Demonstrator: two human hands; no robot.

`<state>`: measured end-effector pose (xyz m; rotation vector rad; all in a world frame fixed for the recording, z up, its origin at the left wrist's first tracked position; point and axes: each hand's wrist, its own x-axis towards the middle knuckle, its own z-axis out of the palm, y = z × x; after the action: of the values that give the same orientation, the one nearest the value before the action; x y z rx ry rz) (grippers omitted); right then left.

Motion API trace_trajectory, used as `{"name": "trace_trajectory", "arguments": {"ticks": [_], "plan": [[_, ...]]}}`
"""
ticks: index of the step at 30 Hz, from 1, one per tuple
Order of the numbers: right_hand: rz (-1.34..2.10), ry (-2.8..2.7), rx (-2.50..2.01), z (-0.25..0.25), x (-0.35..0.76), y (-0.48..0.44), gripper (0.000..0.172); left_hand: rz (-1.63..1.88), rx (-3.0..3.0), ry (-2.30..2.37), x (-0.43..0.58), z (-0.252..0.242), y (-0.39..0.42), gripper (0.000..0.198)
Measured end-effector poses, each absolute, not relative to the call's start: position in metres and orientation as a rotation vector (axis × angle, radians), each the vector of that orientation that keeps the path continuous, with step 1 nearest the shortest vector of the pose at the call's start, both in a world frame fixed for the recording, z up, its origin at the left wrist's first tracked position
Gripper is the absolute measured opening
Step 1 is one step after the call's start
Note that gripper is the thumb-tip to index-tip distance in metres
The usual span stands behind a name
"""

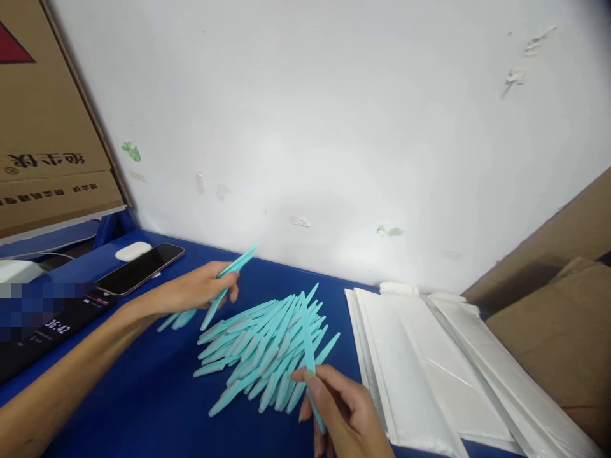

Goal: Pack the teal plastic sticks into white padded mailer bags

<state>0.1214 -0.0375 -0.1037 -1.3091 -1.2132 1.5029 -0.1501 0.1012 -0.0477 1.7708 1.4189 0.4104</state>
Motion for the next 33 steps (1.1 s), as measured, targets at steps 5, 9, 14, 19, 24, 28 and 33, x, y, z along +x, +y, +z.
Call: {"name": "trace_trajectory", "arguments": {"ticks": [5,9,14,19,24,28,33], "plan": [[1.514,-1.160,-1.268,-0.106,0.118,-0.035,0.079,0.566,1.325,1.109,-0.103,-0.041,0.067,0.033],[1.529,-1.120,-1.207,-0.099,0.108,-0.040,0.097,0.635,1.142,1.132,-0.057,-0.054,0.033,0.038],[1.578,-1.097,-1.146,-0.095,0.093,-0.053,0.102,0.839,1.128,1.281,-0.029,-0.064,0.002,0.055],[1.287,-1.032,-1.233,-0.109,0.095,-0.063,0.076,0.972,1.060,1.335,-0.028,-0.053,-0.011,0.053],[1.584,-0.647,-1.044,-0.125,0.092,-0.066,0.070,1.158,1.195,1.344,-0.015,-0.045,-0.037,0.055],[1.642,-0.726,-0.915,-0.135,0.088,-0.070,0.071,1.011,1.363,1.359,0.005,-0.057,-0.065,0.048],[1.630,-0.667,-0.835,-0.143,0.090,-0.075,0.067,1.004,1.357,1.389,0.012,-0.068,-0.075,0.043]]}}
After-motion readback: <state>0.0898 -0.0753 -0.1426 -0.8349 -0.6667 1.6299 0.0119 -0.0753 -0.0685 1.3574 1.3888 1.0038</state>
